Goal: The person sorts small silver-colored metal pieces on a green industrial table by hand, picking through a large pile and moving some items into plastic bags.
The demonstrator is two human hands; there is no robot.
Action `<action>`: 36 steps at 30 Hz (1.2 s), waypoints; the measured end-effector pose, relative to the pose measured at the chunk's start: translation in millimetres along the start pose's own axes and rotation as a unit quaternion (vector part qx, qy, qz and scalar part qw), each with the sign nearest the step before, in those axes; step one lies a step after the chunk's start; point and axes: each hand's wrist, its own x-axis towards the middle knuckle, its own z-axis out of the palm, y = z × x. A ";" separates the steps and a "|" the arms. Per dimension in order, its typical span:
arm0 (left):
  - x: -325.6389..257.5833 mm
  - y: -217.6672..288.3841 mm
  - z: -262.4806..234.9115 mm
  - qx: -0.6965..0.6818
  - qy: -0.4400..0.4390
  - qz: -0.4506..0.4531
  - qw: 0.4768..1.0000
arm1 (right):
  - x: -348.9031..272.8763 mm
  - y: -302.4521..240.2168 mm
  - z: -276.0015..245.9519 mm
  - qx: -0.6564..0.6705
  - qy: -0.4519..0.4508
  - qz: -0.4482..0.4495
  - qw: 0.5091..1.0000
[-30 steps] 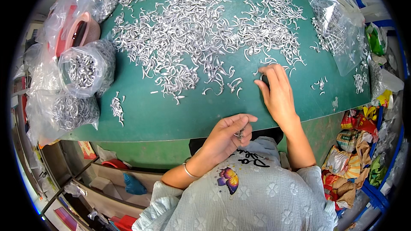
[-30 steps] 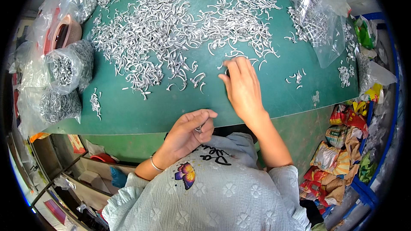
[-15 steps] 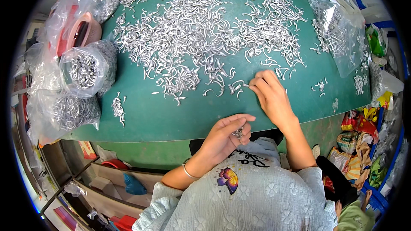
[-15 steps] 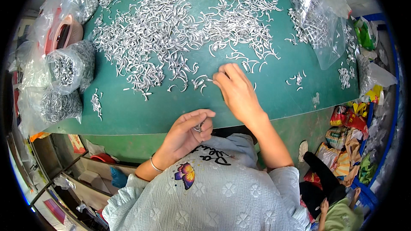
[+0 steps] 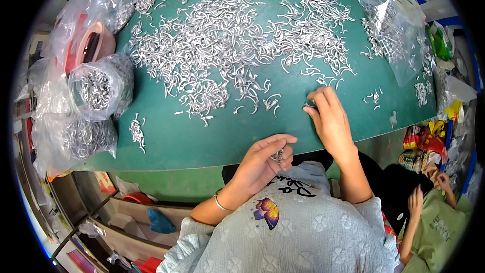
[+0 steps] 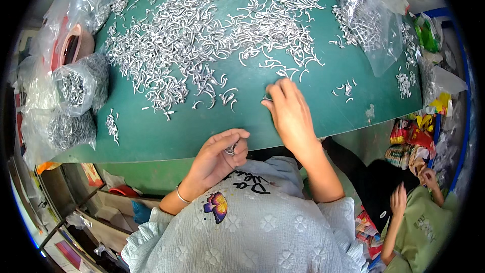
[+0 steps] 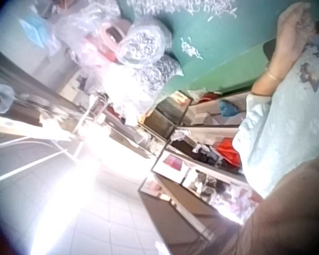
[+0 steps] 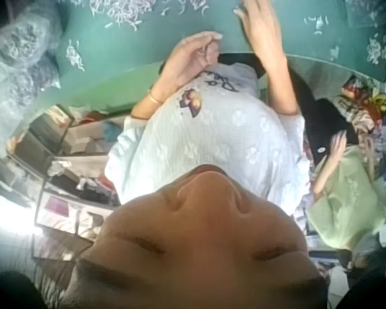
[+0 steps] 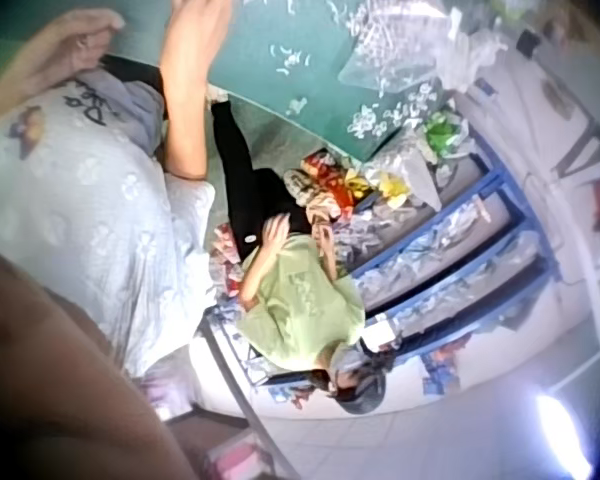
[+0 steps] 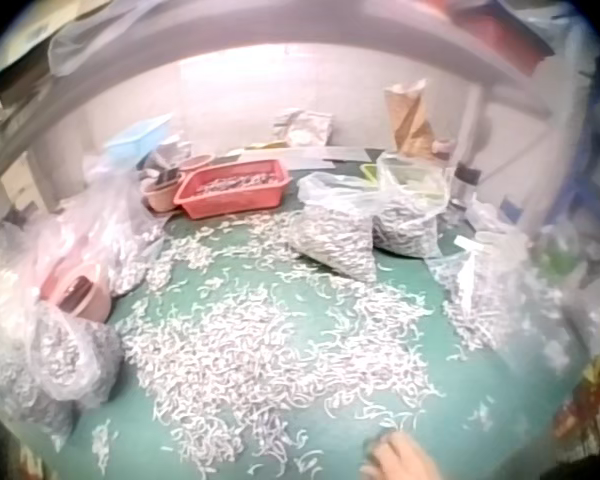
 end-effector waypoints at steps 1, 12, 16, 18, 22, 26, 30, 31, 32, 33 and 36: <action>0.9 -0.4 1.1 0.000 0.001 -0.004 1.000 | -2.3 2.9 1.7 0.006 -0.008 -0.001 1.000; 1.1 0.1 4.9 0.004 0.035 0.017 0.999 | -21.7 74.9 -64.3 -0.118 0.247 0.213 0.938; 4.3 -0.7 -5.2 -0.009 0.000 0.018 1.000 | -36.2 99.4 -69.3 -0.110 0.199 0.212 0.950; 5.9 -0.7 -2.7 -0.007 -0.002 0.024 1.000 | -35.1 98.7 -76.6 -0.134 0.252 0.193 0.939; 2.8 0.5 4.6 0.020 0.028 0.026 0.999 | -21.5 48.8 -66.0 -0.078 0.208 0.096 0.970; 1.7 -0.7 3.0 0.030 0.018 0.011 0.999 | 1.3 11.6 -33.2 0.007 0.075 0.009 0.997; -3.8 -2.6 -2.7 0.046 0.026 0.059 0.997 | 22.0 -10.3 -6.2 0.005 0.048 -0.078 0.996; -3.0 -4.1 -7.3 0.035 0.000 0.062 0.997 | 27.3 -17.9 2.6 0.029 0.029 -0.094 0.995; -3.5 -4.0 -7.5 0.033 -0.004 0.062 0.998 | 31.9 -20.9 11.0 0.054 0.010 -0.109 0.993; -3.5 -3.1 -7.1 0.030 -0.008 0.061 0.998 | 34.9 -17.2 17.6 0.044 0.009 -0.113 0.993; -4.3 0.7 -8.9 0.029 -0.014 0.061 0.998 | 39.1 -7.3 24.8 0.013 0.026 -0.106 0.994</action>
